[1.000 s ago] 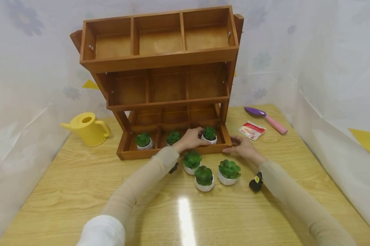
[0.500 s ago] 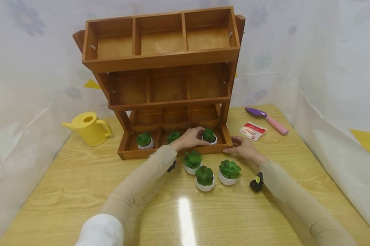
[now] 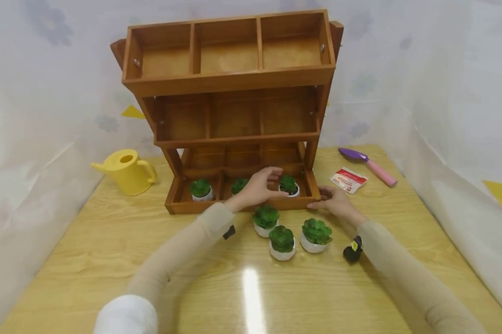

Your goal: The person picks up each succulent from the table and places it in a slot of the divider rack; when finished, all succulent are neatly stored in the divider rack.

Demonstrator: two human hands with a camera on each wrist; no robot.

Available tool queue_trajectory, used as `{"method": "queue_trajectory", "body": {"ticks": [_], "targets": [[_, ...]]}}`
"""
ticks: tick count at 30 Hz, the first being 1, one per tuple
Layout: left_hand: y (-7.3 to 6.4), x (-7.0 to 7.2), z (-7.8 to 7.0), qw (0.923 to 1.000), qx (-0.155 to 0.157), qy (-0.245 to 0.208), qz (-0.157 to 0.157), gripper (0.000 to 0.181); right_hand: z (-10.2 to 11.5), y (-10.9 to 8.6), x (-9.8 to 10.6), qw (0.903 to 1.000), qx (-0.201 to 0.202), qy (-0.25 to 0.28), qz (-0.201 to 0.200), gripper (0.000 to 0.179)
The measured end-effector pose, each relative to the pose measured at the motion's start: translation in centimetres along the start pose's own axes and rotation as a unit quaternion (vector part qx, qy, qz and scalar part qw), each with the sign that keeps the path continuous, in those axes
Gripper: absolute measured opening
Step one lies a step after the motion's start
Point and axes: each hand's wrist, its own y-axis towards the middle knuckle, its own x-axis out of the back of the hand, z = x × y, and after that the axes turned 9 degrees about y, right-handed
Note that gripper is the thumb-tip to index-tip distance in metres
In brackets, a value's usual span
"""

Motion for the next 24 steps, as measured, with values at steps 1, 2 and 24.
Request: {"method": "queue_trajectory", "body": {"ticks": [1,2,24], "targets": [[-0.3,0.1,-0.1,0.9999,-0.011,0.001,-0.002,0.071,0.0,0.0,0.0,1.0000,0.000,-0.004,-0.004,0.080],[-0.6,0.2,0.0,0.9997,-0.022,0.003,-0.004,0.069,0.0,0.0,0.0,1.0000,0.001,-0.007,-0.006,0.079],[-7.1,0.9,2.6,0.9989,-0.027,0.025,0.030,0.080,1.3,-0.4,-0.4,0.9991,0.031,-0.012,-0.025,0.089]]}}
